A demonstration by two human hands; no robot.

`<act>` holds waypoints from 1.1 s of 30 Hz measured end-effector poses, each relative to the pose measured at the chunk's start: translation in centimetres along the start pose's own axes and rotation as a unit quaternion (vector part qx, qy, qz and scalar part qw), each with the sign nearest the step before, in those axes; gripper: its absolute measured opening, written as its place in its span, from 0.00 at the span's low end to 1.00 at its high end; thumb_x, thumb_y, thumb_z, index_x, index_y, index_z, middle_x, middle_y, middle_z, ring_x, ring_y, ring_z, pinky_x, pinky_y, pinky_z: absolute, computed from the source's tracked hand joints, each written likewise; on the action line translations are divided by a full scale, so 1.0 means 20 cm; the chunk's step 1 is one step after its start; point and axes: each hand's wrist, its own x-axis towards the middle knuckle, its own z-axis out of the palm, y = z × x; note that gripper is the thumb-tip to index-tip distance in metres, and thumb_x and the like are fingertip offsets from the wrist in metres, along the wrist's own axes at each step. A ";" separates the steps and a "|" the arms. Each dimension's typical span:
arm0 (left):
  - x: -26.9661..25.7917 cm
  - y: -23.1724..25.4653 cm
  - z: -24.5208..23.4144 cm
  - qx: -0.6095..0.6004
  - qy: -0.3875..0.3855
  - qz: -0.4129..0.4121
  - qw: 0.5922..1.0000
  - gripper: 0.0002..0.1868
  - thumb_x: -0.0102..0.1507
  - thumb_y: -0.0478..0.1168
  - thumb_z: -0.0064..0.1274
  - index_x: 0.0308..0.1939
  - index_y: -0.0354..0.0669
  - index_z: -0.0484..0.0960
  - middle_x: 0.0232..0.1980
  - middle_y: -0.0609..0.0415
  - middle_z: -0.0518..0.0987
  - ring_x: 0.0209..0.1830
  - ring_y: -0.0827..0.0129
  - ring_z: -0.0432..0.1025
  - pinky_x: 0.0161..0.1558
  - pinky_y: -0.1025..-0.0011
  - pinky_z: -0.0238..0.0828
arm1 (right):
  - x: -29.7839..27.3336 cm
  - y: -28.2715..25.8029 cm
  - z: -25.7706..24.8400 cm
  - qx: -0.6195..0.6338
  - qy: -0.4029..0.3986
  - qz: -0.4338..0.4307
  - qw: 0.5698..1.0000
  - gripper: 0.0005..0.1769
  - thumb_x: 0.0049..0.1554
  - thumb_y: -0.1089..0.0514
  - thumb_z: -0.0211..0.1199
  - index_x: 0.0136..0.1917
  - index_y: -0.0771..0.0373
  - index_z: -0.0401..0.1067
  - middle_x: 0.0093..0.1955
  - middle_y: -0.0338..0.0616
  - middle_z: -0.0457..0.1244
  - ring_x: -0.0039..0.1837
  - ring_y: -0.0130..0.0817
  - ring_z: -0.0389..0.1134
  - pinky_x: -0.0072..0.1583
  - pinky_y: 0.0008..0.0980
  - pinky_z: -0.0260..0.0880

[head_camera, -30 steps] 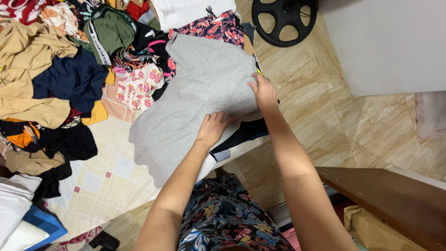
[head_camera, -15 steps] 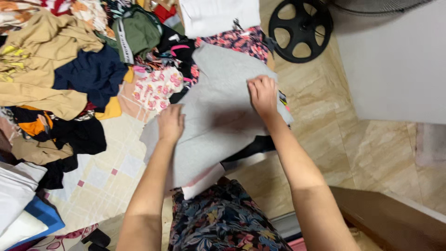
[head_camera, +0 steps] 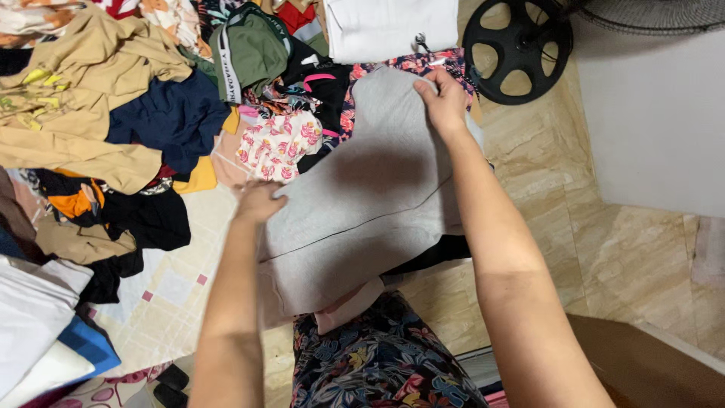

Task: The person folds various garments, including a grey t-shirt, a beige t-shirt, a navy blue t-shirt, an orange t-shirt, and black shorts. They pick up each item from a pile, unfold it, smooth it out, and fold it into a neat rectangle before placing it on a growing stack.

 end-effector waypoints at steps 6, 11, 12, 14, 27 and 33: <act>-0.37 -0.09 -0.15 -0.102 0.252 0.196 0.942 0.17 0.75 0.55 0.49 0.54 0.48 0.82 0.55 0.48 0.81 0.60 0.55 0.73 0.68 0.56 0.62 | 0.00 0.08 -0.14 0.147 -0.043 -0.017 0.988 0.09 0.62 0.56 0.68 0.48 0.64 0.76 0.36 0.29 0.63 0.40 0.18 0.58 0.44 0.23 0.60; -0.71 -0.02 -0.13 0.042 0.208 0.151 0.965 0.12 0.63 0.50 0.58 0.38 0.47 0.85 0.33 0.52 0.83 0.35 0.61 0.77 0.64 0.54 0.63 | -0.10 0.10 -0.25 0.192 -0.047 -0.061 0.978 0.09 0.65 0.58 0.66 0.50 0.66 0.74 0.40 0.31 0.63 0.44 0.18 0.59 0.47 0.23 0.61; -0.80 -0.03 -0.10 0.042 0.206 0.164 0.964 0.13 0.59 0.51 0.60 0.34 0.46 0.85 0.32 0.54 0.83 0.33 0.61 0.77 0.62 0.53 0.65 | -0.17 0.13 -0.31 0.183 -0.050 -0.049 0.980 0.09 0.65 0.57 0.66 0.51 0.66 0.74 0.41 0.31 0.63 0.44 0.19 0.59 0.47 0.22 0.62; -0.99 -0.03 0.00 0.063 0.191 0.163 0.966 0.10 0.62 0.50 0.58 0.35 0.49 0.81 0.35 0.54 0.83 0.39 0.59 0.78 0.53 0.59 0.67 | -0.33 0.22 -0.45 0.169 -0.056 -0.041 0.983 0.10 0.64 0.57 0.65 0.53 0.66 0.74 0.45 0.32 0.65 0.49 0.20 0.62 0.52 0.21 0.63; -0.96 0.51 0.09 0.002 0.088 0.164 0.983 0.16 0.63 0.49 0.52 0.51 0.49 0.82 0.49 0.50 0.82 0.49 0.52 0.76 0.50 0.56 0.73 | -0.97 0.62 -0.55 -0.111 0.068 -0.069 0.989 0.10 0.57 0.47 0.73 0.50 0.50 0.82 0.63 0.45 0.63 0.70 0.46 0.59 0.69 0.51 0.52; -0.45 1.46 -0.01 -0.143 0.221 0.401 0.877 0.12 0.65 0.36 0.54 0.52 0.42 0.81 0.48 0.44 0.76 0.51 0.48 0.72 0.51 0.56 0.69 | -0.95 0.42 -0.47 -0.121 0.122 -0.075 0.982 0.07 0.55 0.47 0.73 0.45 0.48 0.82 0.60 0.43 0.64 0.68 0.44 0.60 0.68 0.51 0.49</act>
